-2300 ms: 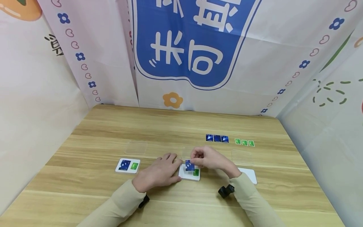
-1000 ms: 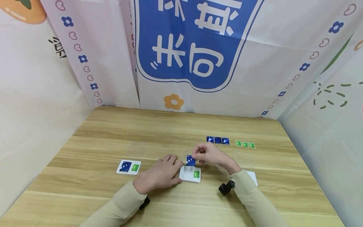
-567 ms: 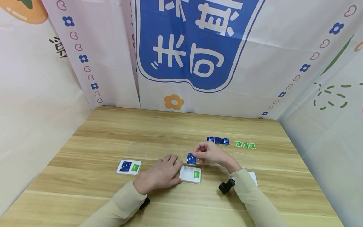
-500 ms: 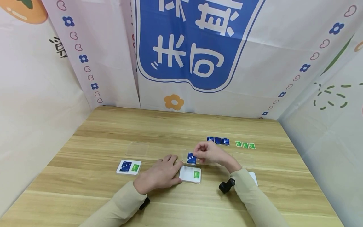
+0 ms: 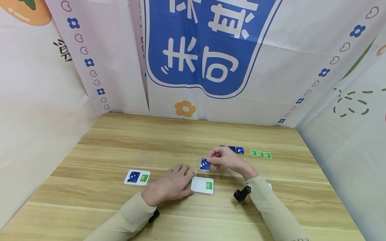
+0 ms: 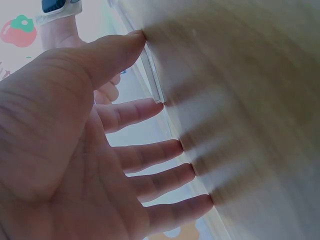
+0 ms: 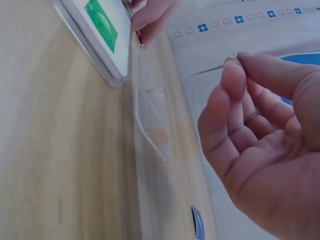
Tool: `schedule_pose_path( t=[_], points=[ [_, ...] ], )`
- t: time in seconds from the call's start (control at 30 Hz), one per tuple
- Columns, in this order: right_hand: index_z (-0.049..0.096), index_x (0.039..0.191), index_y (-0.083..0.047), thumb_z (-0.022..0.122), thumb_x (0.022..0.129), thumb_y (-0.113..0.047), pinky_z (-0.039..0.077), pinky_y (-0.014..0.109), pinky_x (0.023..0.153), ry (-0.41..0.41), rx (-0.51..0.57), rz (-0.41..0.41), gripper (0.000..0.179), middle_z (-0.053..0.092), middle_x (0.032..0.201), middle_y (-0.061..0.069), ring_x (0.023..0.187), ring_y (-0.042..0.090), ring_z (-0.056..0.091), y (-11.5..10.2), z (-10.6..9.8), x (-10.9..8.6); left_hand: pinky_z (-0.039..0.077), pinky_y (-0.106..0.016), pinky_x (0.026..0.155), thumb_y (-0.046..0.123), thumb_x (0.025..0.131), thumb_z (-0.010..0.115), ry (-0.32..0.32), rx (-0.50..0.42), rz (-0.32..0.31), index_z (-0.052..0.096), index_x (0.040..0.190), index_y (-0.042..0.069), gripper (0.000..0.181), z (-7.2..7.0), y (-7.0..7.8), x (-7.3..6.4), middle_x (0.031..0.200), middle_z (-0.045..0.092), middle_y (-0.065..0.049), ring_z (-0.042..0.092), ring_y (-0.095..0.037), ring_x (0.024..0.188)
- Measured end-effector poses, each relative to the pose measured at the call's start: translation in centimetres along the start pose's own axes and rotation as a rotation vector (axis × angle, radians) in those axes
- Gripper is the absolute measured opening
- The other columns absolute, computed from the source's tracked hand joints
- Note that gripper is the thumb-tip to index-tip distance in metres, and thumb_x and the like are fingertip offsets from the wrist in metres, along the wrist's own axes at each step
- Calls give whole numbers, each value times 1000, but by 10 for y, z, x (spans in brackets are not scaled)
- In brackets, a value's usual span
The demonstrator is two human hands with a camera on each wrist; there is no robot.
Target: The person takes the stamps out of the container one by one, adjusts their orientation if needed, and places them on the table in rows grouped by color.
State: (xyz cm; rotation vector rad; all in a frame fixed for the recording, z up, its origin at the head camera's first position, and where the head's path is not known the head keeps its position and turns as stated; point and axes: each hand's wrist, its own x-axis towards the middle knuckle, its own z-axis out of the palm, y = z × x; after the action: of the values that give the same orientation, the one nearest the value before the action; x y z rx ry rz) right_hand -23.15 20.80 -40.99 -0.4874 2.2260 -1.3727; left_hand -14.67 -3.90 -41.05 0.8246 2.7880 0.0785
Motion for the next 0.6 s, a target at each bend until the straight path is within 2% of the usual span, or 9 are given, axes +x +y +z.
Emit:
schedule_pose_path(
  t=[0.13,0.27,0.6],
  points=[
    [64,103,-8,69,92,-31,58,43,73,5,0,26,26,64,93,23,73,22,64,0,-3,0,47,-51,100,55,91,61,3,6,3,51,135,20,57,1,0,0,137,49,-9,46,-29,129],
    [63,103,-6,68,93,-31,57,44,74,-3,11,24,28,63,96,26,74,22,63,0,-6,1,47,-51,100,55,91,61,5,9,5,51,135,19,57,1,0,-1,137,49,-9,47,-29,128],
    [64,100,-5,69,92,-30,56,38,69,15,60,28,27,63,90,16,70,16,62,0,-11,6,48,-50,99,54,91,61,11,12,7,51,133,19,55,1,0,-1,136,49,-9,47,-28,127]
  ],
)
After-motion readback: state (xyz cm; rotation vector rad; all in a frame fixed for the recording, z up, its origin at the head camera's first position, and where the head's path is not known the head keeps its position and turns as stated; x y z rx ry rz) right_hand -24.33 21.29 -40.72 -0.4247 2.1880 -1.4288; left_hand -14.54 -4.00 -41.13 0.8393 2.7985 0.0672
